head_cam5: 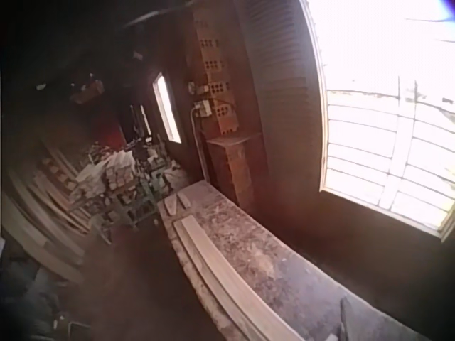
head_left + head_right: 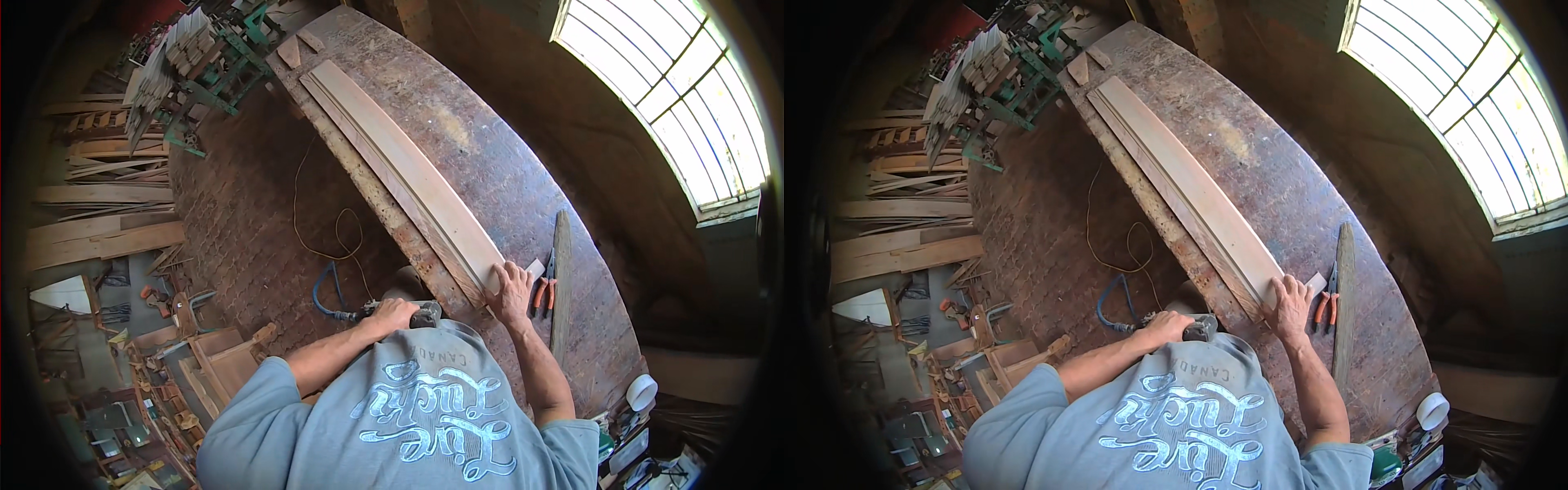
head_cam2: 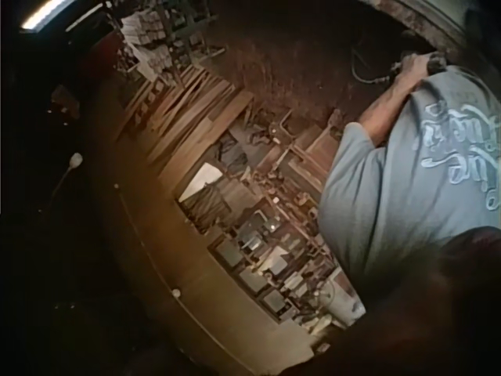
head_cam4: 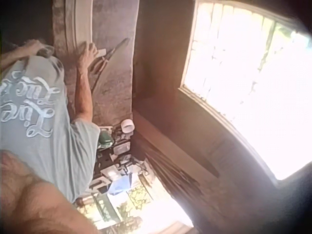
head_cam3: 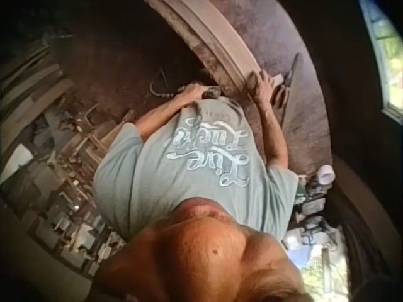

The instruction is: Using a pneumatic nail gun and hand tools to assemble and trim wooden components at a workshop workbench.

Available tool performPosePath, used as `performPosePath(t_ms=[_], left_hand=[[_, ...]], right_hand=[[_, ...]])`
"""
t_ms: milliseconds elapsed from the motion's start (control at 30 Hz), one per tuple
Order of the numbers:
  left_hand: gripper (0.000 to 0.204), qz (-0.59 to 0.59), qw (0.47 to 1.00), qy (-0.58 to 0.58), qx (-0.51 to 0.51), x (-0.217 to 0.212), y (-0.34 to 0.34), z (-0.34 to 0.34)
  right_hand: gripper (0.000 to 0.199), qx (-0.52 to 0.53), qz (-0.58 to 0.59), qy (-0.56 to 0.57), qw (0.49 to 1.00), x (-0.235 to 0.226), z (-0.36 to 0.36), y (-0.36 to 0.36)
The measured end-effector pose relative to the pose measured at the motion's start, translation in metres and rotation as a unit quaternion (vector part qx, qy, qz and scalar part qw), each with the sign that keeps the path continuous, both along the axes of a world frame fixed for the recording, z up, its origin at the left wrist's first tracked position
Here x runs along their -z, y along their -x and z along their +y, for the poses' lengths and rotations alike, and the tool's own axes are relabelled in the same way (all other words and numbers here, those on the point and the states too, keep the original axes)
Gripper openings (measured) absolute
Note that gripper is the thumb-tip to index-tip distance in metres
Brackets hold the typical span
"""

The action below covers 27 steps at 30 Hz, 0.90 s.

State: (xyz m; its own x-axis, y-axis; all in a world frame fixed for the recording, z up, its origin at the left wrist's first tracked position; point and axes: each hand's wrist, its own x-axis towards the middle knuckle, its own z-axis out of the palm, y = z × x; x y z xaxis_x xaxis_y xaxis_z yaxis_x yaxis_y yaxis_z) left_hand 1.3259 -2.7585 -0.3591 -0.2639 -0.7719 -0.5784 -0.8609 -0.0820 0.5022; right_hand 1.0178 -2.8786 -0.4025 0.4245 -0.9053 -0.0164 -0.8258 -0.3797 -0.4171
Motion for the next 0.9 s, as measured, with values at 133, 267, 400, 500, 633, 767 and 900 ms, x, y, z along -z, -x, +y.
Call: performPosePath(t_ms=[133, 267, 400, 500, 633, 767, 900], left_hand=[[0.033, -0.006, 1.000, 0.002, 0.022, 0.000, -0.004, -0.007], [0.044, -0.020, 1.000, 0.006, -0.014, -0.003, -0.016, -0.007], [0.048, 0.004, 1.000, 0.031, -0.001, 0.006, -0.018, -0.009], [0.048, 0.006, 1.000, -0.015, 0.006, 0.003, -0.010, -0.016], [0.048, -0.010, 1.000, -0.021, 0.012, -0.003, -0.001, -0.015], [0.048, -0.019, 0.999, -0.020, 0.015, 0.000, -0.001, -0.013], [0.049, -0.020, 0.999, -0.025, 0.014, -0.006, 0.000, -0.016]], right_hand=[[0.078, 0.014, -0.037, 0.039, 0.998, 0.003, 0.005, 0.014], [0.065, 0.176, -0.099, -0.036, 0.979, 0.018, 0.029, 0.029], [0.069, 0.315, -0.111, -0.228, 0.915, 0.026, 0.060, 0.043], [0.083, 0.383, -0.140, -0.233, 0.883, 0.012, 0.061, 0.024], [0.098, 0.382, -0.020, -0.213, 0.899, 0.016, 0.043, 0.017], [0.084, 0.380, 0.001, -0.163, 0.910, 0.013, 0.014, 0.027], [0.082, 0.404, 0.055, -0.228, 0.884, -0.003, -0.024, 0.025]])
